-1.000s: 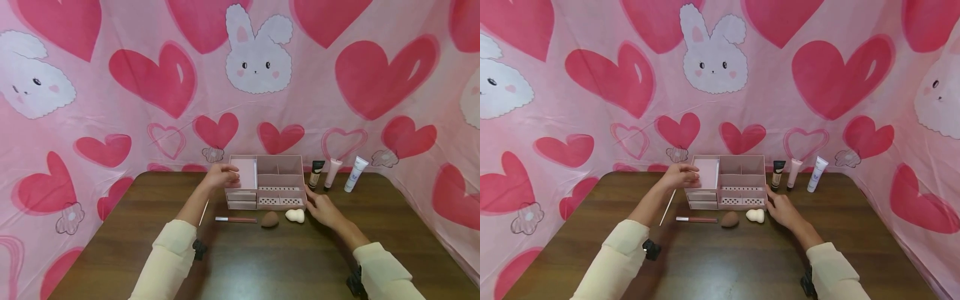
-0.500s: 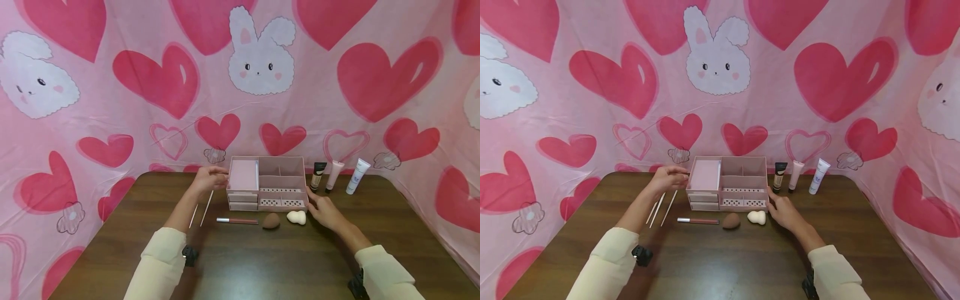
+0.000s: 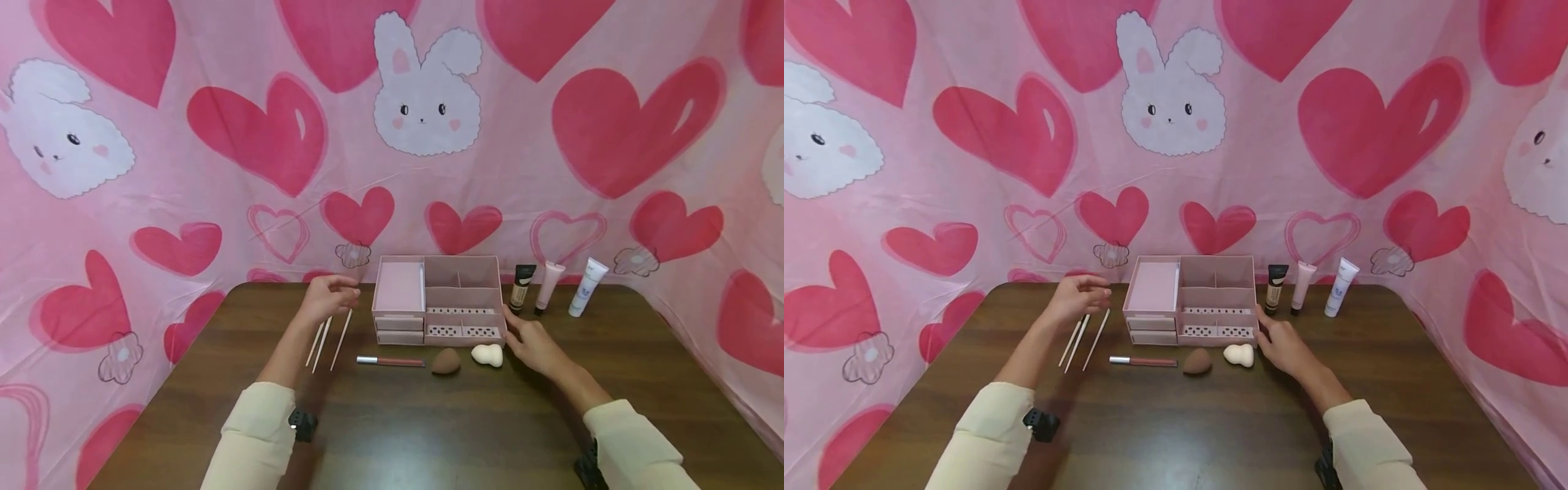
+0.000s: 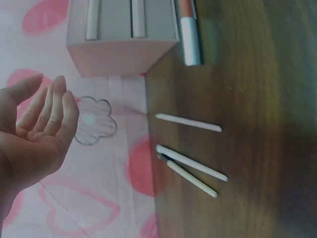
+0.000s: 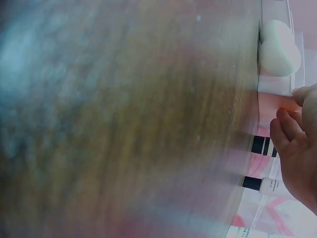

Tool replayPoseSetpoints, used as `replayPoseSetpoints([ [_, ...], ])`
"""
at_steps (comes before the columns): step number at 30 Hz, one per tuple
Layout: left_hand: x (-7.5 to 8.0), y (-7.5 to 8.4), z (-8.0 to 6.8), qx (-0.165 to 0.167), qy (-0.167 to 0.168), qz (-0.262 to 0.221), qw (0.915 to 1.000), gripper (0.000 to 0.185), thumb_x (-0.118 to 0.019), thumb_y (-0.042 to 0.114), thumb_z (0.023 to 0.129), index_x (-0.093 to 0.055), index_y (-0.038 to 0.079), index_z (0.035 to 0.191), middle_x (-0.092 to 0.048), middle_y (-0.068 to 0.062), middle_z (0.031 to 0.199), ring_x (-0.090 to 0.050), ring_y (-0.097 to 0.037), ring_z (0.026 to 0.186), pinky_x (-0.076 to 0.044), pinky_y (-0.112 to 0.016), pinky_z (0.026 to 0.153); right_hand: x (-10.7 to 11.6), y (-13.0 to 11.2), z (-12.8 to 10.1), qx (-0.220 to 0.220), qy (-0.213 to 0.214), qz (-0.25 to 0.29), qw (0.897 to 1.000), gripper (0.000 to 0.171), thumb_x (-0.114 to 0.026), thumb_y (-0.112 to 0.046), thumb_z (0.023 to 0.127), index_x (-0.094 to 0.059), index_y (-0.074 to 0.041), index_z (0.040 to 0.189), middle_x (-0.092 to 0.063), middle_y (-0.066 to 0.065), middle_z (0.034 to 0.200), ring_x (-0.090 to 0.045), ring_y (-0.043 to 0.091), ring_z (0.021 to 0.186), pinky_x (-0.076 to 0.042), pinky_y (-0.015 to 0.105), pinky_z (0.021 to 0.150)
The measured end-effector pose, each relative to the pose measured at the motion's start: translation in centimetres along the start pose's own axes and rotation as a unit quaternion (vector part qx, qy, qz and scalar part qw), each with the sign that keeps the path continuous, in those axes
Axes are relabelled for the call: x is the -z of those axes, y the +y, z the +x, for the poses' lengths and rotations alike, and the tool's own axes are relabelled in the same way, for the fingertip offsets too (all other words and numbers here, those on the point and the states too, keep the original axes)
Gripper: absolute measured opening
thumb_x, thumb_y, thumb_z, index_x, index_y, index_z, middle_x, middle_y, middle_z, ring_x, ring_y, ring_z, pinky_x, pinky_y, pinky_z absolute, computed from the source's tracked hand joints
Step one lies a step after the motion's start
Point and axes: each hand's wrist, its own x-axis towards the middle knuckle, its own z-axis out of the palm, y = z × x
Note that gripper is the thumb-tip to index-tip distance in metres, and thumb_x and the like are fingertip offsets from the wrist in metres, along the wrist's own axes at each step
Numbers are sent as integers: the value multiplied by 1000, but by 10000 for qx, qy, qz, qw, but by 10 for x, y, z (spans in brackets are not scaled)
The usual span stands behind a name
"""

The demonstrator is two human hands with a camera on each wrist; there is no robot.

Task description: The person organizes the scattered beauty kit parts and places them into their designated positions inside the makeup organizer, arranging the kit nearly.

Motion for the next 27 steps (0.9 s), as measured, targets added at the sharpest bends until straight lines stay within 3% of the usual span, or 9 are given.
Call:
replayPoseSetpoints([
  [5, 9, -11, -2, 128, 157, 22, 9998, 35, -66, 3, 94, -61, -16, 123, -77, -5, 87, -68, -4, 67, -59, -18, 63, 1, 0, 1, 10, -2, -9, 10000, 57, -66, 3, 92, -44, 19, 142, -72, 31, 94, -55, 18, 66, -49, 34, 63],
  [10, 23, -27, -4, 396, 379, 120, 9984, 36, -65, 6, 95, -61, -15, 124, -78, -7, 93, -68, -3, 69, -57, -18, 62, 1, 1, 1, -3, -40, -37, 10000, 58, -65, 3, 91, -44, 19, 142, -71, 33, 100, -59, 20, 71, -53, 39, 67],
  [13, 31, -34, -6, 484, 438, 160, 9977, 35, -65, 7, 95, -62, -14, 122, -79, -12, 97, -70, -5, 69, -59, -22, 64, 0, 2, 2, 5, -50, -46, 10000, 58, -65, 3, 91, -44, 19, 142, -70, 35, 105, -62, 23, 76, -56, 43, 70],
  [20, 44, -47, -9, 697, 653, 96, 9954, 34, -67, 5, 92, -64, -15, 119, -77, -9, 87, -69, -7, 68, -60, -21, 65, 2, 2, 4, -62, -61, -31, 10000, 57, -65, 3, 92, -43, 18, 143, -63, 39, 123, -71, 32, 94, -60, 55, 84],
  [23, 44, -52, -10, 866, 766, 278, 9929, 35, -67, 5, 92, -64, -15, 121, -78, -16, 94, -70, -9, 71, -61, -22, 68, 2, 1, 3, -69, -50, -52, 9999, 57, -65, 3, 92, -43, 18, 143, -69, 35, 112, -66, 26, 80, -59, 45, 73],
  [27, 45, -58, -12, 1021, 904, 573, 9890, 33, -68, 8, 93, -66, -12, 120, -78, -20, 99, -72, -10, 74, -63, -26, 70, 1, 0, 2, -19, 0, -76, 10000, 57, -65, 3, 91, -45, 18, 142, -71, 26, 94, -55, 18, 68, -47, 34, 64],
])
